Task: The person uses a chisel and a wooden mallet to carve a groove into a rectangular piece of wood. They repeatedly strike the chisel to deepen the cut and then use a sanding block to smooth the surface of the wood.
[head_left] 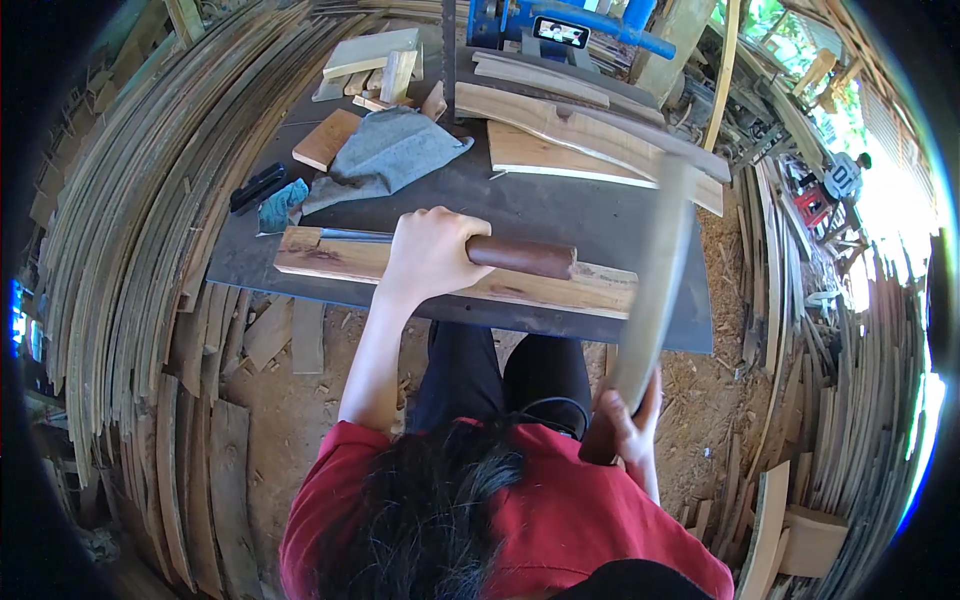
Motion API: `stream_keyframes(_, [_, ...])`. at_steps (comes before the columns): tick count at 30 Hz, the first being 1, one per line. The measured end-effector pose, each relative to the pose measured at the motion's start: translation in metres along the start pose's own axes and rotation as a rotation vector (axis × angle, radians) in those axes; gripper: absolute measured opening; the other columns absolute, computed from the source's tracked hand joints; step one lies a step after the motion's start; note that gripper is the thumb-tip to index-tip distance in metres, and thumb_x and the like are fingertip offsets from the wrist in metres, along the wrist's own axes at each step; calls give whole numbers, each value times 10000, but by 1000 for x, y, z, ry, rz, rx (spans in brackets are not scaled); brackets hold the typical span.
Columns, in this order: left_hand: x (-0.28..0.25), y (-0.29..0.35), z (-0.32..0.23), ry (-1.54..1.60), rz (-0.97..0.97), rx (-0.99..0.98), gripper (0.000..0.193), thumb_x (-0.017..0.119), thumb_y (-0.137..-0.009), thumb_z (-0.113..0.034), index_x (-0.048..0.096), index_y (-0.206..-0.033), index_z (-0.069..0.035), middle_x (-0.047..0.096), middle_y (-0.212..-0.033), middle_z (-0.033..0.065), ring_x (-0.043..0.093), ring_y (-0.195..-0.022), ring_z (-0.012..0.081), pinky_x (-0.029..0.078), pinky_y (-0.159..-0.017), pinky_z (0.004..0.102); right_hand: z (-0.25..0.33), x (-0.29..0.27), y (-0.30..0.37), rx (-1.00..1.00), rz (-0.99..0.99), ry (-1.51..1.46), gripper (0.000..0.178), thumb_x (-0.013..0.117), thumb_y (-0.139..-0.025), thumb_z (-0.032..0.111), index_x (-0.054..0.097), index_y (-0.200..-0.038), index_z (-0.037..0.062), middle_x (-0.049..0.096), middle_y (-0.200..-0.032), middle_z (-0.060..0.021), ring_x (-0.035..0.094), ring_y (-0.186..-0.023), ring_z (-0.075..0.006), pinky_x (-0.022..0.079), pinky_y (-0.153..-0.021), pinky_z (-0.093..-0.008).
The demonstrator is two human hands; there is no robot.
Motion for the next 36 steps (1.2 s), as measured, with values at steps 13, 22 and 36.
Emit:
stream_keyframes(13, [-9,10,7,11,108,28,99,709,-619,-181,638,-680,-152,611,-610,65,630,-635,299,486,-582,405,-4,13,-8,12,12,-107,450,674,-823,171,449,-1176,7,597,-853,-104,586,-720,-174,489,-650,-310])
stream_keyframes(22, [-7,10,12,-22,85,9,83,687,-630,-204,645,-681,-153,622,-621,80,642,-647,305,495,-582,410,-1,25,-4,-45,204,262,442,720,-786,217,511,-1104,-8,637,-897,-148,629,-776,-221,497,-697,-344])
stream_keyframes(36, [-12,10,10,-65,120,-45,70,689,-646,-208,652,-684,-161,636,-632,82,649,-652,303,504,-594,413,-12,14,-3,-6,154,146,432,718,-794,227,514,-1096,-5,636,-818,-142,631,-774,-205,494,-700,-343])
Point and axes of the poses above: each hand's wrist, its own y-axis away from the middle knuckle, its own x-axis out of the palm, z = x × y, the point moved 3 cm from there along -y, towards the middle knuckle
